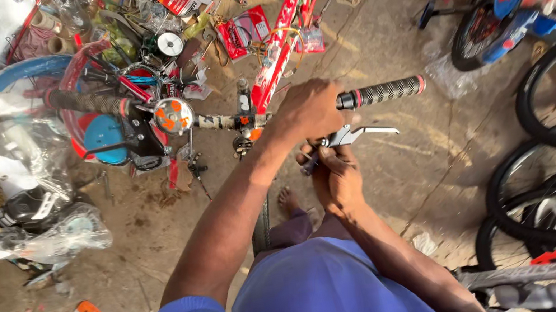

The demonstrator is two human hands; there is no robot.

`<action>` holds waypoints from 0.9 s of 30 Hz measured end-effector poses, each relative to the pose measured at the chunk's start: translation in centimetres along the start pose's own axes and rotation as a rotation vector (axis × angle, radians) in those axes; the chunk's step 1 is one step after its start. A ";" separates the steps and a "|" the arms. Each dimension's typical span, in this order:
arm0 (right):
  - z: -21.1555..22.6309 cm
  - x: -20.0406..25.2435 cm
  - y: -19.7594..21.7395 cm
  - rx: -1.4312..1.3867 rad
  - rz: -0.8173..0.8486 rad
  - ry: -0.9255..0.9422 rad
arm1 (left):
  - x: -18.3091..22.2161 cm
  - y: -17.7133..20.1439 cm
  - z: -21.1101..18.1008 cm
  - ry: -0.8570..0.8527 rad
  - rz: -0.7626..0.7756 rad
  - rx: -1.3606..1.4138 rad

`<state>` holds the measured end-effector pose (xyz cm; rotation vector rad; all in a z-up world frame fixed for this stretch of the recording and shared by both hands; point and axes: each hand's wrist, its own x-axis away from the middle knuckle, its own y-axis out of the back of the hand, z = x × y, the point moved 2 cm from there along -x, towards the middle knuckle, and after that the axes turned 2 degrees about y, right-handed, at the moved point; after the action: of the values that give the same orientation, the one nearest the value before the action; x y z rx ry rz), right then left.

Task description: The person installs and secures a brake lever and cable onto a bicycle handlebar using a wrench and by hand, then threads a wire through a cable housing.

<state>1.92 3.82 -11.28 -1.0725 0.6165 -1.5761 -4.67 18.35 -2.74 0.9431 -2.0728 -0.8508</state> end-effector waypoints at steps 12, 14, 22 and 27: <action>-3.5 1.0 -0.3 -0.155 -0.145 0.199 | 2.3 -0.9 1.0 -0.194 -0.321 0.063; -3.5 1.2 0.0 -0.138 -0.157 0.223 | 2.4 -1.0 1.4 -0.225 -0.290 0.093; -7.8 -0.2 2.3 -0.137 -0.175 0.452 | 2.8 -0.5 1.5 -0.269 -0.206 -0.021; -6.2 -1.1 2.7 -0.065 -0.159 0.448 | 3.6 -0.3 1.3 -0.496 -0.263 -0.072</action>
<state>-2.22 3.20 -16.67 -0.8320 0.9039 -1.9687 -7.36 15.64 -2.49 1.0590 -2.3347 -1.4048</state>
